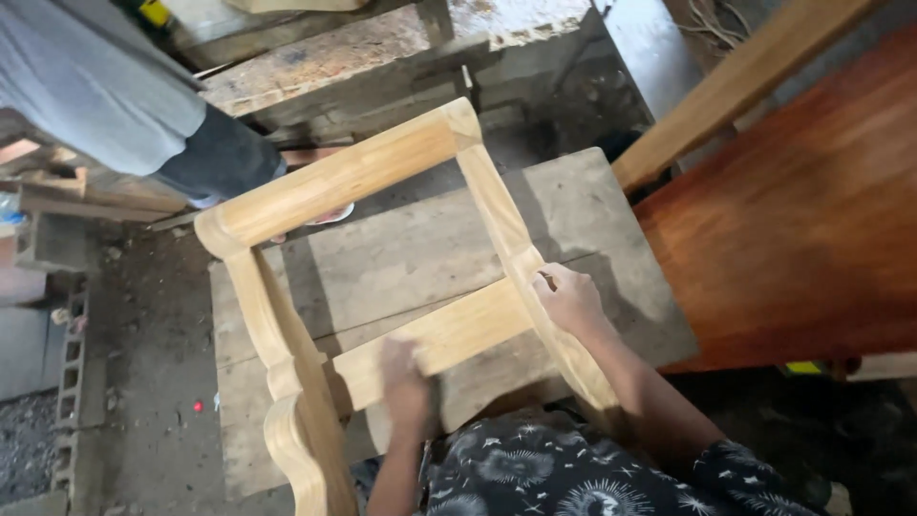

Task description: The person sands the surface of a wooden chair frame using a piece of sandpaper. They hold the chair steady with one hand while rubbing the sandpaper back and forth across the wood with the other hand.

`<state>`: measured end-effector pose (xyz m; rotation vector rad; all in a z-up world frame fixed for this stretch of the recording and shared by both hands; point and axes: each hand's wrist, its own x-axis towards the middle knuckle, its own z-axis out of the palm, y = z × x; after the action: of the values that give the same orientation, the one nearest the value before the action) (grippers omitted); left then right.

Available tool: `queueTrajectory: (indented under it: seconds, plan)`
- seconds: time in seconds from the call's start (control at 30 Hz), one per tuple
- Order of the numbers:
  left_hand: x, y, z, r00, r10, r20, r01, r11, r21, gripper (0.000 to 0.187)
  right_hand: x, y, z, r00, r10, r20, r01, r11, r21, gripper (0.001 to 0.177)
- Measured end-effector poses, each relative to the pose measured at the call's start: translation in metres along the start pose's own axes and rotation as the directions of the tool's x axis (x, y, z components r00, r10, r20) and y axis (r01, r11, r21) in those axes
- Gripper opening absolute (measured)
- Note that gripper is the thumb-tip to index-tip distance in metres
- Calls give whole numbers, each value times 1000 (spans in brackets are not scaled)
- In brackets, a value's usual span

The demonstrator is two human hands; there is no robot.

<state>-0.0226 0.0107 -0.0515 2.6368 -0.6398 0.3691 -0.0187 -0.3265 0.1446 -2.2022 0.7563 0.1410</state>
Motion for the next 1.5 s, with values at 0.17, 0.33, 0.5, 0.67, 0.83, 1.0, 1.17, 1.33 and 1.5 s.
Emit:
queueTrajectory:
  seconds: [0.17, 0.33, 0.5, 0.67, 0.83, 1.0, 1.17, 1.33, 1.5]
  plan:
    - [-27, -9, -60, 775, -622, 109, 607, 781, 143, 54, 0, -1, -1, 999, 34, 7, -33, 999, -18, 34]
    - [27, 28, -17, 928, -332, 171, 344, 938, -42, 47, 2, 3, 2, 999, 46, -23, -47, 999, -23, 30]
    - [118, 120, 17, 968, 126, 217, -40, 931, -363, 39, -3, -4, -3, 996, 64, -58, -63, 998, 15, 31]
    - [104, 103, 41, 869, 365, 333, -316, 929, -194, 50, -12, -10, -3, 995, 69, -75, -68, 998, 17, 30]
    - [34, 12, -78, 940, -147, 306, 167, 985, -38, 41, -11, -11, -2, 996, 38, -87, -36, 999, 15, 30]
    - [-6, -17, -53, 922, -386, 28, 382, 920, 86, 57, -8, -12, 3, 991, 53, -126, -58, 998, -39, 29]
    - [58, 46, 12, 988, 4, 157, 26, 982, -189, 44, -14, -15, -4, 993, 73, -89, -65, 994, 89, 32]
    - [125, 109, 62, 946, 284, 156, -227, 923, -310, 47, -15, -11, 0, 989, 49, -136, -40, 997, 69, 30]
    - [122, 103, -2, 779, 403, 480, -390, 911, -131, 50, -15, -18, 1, 985, -3, -171, 9, 999, 34, 29]
